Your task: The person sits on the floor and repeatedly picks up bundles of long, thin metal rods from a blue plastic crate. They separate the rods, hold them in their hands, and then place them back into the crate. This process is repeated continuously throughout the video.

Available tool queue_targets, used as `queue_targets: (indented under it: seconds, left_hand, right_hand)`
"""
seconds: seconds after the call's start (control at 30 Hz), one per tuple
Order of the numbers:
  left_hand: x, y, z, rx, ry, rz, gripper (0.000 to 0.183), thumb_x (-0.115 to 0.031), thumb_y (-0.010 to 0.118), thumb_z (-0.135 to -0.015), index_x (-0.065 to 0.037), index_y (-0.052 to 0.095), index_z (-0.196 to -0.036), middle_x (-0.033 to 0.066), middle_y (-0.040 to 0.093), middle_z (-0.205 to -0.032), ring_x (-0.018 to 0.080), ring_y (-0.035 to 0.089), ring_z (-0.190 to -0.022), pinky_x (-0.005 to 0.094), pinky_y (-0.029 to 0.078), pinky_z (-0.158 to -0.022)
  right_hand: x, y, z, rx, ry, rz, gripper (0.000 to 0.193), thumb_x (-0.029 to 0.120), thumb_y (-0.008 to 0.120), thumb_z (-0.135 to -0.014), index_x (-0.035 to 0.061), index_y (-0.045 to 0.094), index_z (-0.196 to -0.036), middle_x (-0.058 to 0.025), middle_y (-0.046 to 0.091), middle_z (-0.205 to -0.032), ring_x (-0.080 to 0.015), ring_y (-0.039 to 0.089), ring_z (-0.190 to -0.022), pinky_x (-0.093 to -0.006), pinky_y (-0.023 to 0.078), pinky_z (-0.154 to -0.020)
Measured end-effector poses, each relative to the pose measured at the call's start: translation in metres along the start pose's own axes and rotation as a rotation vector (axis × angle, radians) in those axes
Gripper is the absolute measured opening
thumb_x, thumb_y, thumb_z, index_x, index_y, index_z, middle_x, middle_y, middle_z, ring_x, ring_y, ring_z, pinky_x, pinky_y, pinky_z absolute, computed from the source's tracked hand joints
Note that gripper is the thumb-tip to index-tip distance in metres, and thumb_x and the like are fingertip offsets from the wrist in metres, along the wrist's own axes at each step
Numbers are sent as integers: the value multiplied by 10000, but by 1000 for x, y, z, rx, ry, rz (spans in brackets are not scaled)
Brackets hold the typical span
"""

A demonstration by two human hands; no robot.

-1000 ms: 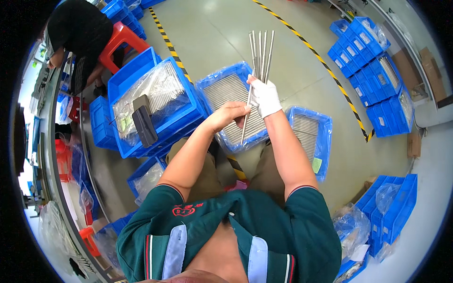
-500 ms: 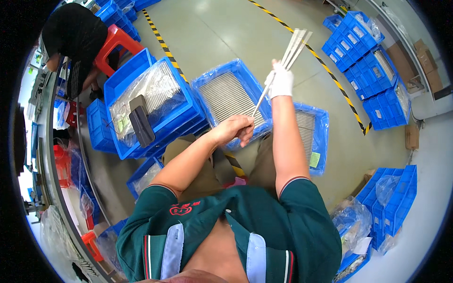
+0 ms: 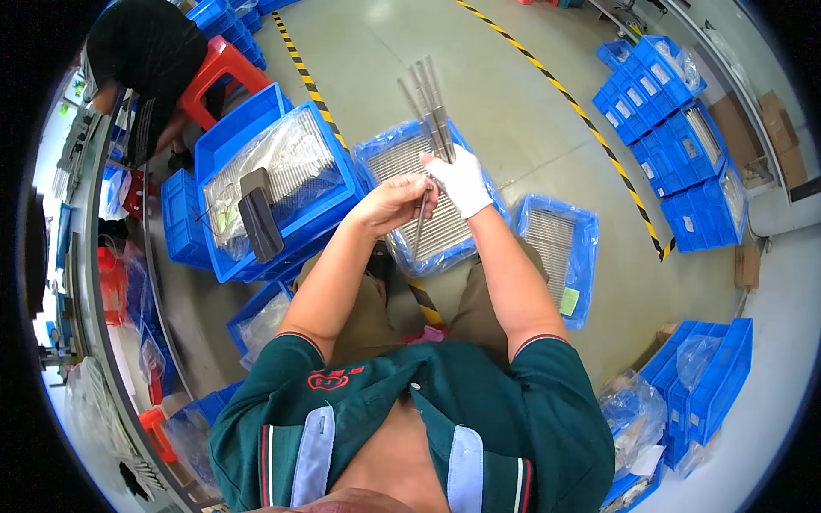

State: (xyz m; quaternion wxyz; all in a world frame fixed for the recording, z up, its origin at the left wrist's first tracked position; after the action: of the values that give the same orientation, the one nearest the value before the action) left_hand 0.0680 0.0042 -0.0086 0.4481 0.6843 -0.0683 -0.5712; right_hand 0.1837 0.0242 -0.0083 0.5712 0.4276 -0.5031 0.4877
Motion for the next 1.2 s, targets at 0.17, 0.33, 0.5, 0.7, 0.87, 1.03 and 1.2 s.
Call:
queue_targets:
  seconds: [0.17, 0.33, 0.5, 0.7, 0.87, 1.03, 1.2]
  left_hand:
    - [14, 4, 7, 16, -211, -128, 286, -311, 578, -907, -27, 599, -883, -63, 355, -603, 55, 284, -519, 212, 231, -475]
    - [-30, -42, 14, -387, 48, -203, 267, -283, 569, -911, -24, 583, -851, -55, 381, -601, 51, 302, -493, 206, 252, -456]
    - [-72, -88, 32, -704, 456, 97, 294, -312, 534, -930, -23, 576, -891, -11, 438, -660, 95, 390, -528, 256, 384, -498]
    - [-72, -91, 27, -605, 530, 295, 288, -318, 533, -930, -33, 577, -932, -4, 438, -672, 96, 398, -532, 259, 380, -505]
    - [-69, -84, 24, -577, 501, 317, 297, -327, 527, -932, -34, 573, -930, -7, 428, -675, 88, 364, -532, 242, 335, -496]
    - [-66, -83, 19, -605, 483, 266, 298, -327, 518, -936, -35, 578, -919, -6, 435, -677, 83, 372, -543, 232, 329, -496]
    - [-45, -66, 4, -539, 398, 128, 271, -300, 533, -930, -35, 583, -897, -7, 446, -676, 87, 373, -535, 236, 329, -491]
  right_hand:
    - [4, 11, 0, 1, -97, 210, 300, 313, 680, -799, 28, 607, -857, -47, 580, -691, -122, 516, -627, -295, 437, -572]
    - [-5, 3, -4, -76, -107, 334, 331, 356, 628, -838, 27, 594, -853, -106, 586, -681, -189, 543, -617, -341, 440, -590]
    - [-10, 10, 9, 73, -55, 260, 266, 282, 585, -879, 30, 566, -795, -53, 561, -607, -131, 525, -559, -293, 418, -543]
    - [9, 24, 30, 160, -19, 284, 192, 199, 584, -875, 8, 567, -891, -33, 572, -616, -94, 536, -552, -256, 430, -547]
    - [4, 21, 26, 141, -5, 273, 188, 196, 584, -871, 10, 574, -893, -31, 573, -622, -90, 533, -549, -256, 429, -542]
    - [4, 22, 28, 126, 17, 237, 188, 199, 589, -869, 12, 582, -873, -22, 567, -611, -85, 524, -542, -253, 420, -523]
    - [0, 22, 19, 96, 32, 147, 173, 190, 591, -875, 17, 592, -873, -9, 548, -591, -77, 504, -520, -245, 402, -499]
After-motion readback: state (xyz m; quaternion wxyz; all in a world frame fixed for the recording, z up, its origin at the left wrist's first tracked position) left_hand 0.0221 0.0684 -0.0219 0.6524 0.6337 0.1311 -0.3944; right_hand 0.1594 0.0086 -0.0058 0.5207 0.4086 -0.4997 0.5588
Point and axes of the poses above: each hand's wrist, its own z-axis away from the middle knuckle, its own y-axis out of the palm, x = y × z, the point moved 7 cm from there along -z, towards the middle knuckle
